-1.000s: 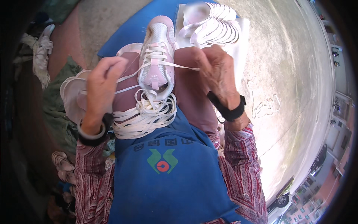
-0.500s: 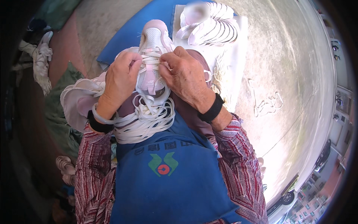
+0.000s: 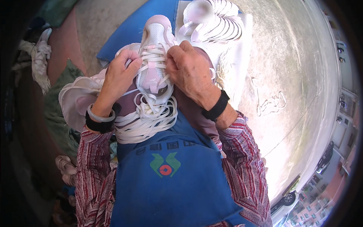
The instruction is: Thread laces through the eyelets of a shoe.
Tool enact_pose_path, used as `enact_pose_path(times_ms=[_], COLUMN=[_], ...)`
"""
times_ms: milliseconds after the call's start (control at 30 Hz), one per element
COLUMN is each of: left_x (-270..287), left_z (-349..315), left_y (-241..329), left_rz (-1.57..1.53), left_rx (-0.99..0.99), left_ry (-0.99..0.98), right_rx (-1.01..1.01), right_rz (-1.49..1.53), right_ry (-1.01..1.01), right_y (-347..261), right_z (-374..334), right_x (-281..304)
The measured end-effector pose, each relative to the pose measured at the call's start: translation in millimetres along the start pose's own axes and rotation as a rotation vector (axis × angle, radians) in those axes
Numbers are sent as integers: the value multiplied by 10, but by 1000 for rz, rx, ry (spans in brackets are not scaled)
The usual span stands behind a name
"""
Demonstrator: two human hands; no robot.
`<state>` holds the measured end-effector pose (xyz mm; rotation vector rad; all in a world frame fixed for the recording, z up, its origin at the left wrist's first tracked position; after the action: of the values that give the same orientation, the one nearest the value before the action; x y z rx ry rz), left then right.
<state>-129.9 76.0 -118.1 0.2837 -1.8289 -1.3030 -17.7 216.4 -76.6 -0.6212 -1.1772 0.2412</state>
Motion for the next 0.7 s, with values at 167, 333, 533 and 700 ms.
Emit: enact_pose_path(times_ms=[167, 333, 533, 700], left_x=[-43, 71, 45, 48], left_z=[43, -30, -288, -261], left_y=[-98, -63, 122, 110], left_rz=[-6, -53, 56, 45], left_rx=[123, 13, -111, -15], left_ry=[-56, 75, -34, -139], right_rx=[-95, -85, -53, 60], right_rz=[134, 56, 164, 34], right_ry=[-84, -194, -302, -240], right_y=[3, -25, -78, -238], right_z=[11, -29, -125, -120], right_x=[-27, -70, -71, 17])
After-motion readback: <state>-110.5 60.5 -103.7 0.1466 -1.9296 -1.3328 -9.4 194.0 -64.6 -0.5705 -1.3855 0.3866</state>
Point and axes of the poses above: each hand's wrist, its own z-axis towards the middle knuckle, its own x-axis out of the back of the hand, y = z × x, the point moved 10 cm from there along z, towards the middle knuckle, and after that the axes turned 5 degrees about -z, right-handed, at the moved point
